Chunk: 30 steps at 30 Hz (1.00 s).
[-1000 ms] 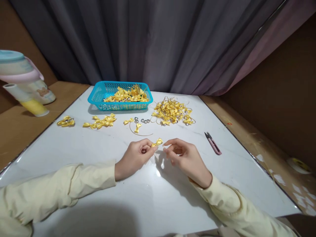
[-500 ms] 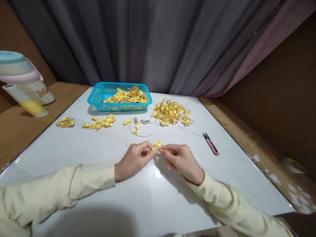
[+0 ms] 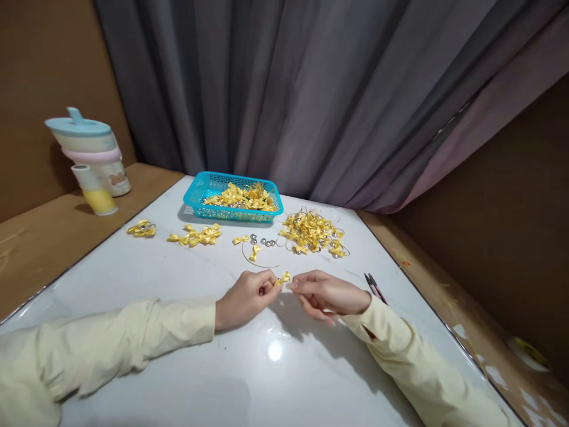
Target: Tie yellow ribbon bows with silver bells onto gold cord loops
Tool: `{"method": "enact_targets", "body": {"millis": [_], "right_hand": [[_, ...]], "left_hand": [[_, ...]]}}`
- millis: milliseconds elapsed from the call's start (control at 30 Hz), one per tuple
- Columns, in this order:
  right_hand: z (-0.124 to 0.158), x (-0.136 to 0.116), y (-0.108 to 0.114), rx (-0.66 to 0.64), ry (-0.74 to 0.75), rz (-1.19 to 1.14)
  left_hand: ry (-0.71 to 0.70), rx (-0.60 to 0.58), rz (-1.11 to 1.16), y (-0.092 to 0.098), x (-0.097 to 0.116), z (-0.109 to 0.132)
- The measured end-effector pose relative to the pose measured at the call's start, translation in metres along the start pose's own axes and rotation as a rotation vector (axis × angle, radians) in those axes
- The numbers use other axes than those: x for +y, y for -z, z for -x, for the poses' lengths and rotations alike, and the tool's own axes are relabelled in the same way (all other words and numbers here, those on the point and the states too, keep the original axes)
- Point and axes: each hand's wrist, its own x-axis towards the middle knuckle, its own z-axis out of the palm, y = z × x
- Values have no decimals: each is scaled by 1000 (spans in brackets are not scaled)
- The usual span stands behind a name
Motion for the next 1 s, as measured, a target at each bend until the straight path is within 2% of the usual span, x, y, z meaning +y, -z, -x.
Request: {"method": "enact_targets", "body": {"millis": [100,267,400,533,733,867,1000], "right_hand": [[5,-13,-4,40,63,180],[-4,-14,-4,36,157,99],[-14,-7,5,62,108,30],[-13,-9,14,85,21,54],[-5,-12,18,6,-76,161],[1,-16,15,18,-22,163],[4,-19,9,-68,16,122]], "left_hand": [[-14,-47,14,-1,-2,1],[-84,-102,-4,0,0,4],[-156,-128,-14,0,1,7],[-196,-88,-15,-1,0,7],[-141,-31,14,-1,-2,6],[-102,-46,36,0,-1,5],[-90,-61,27,0,-1,4]]}}
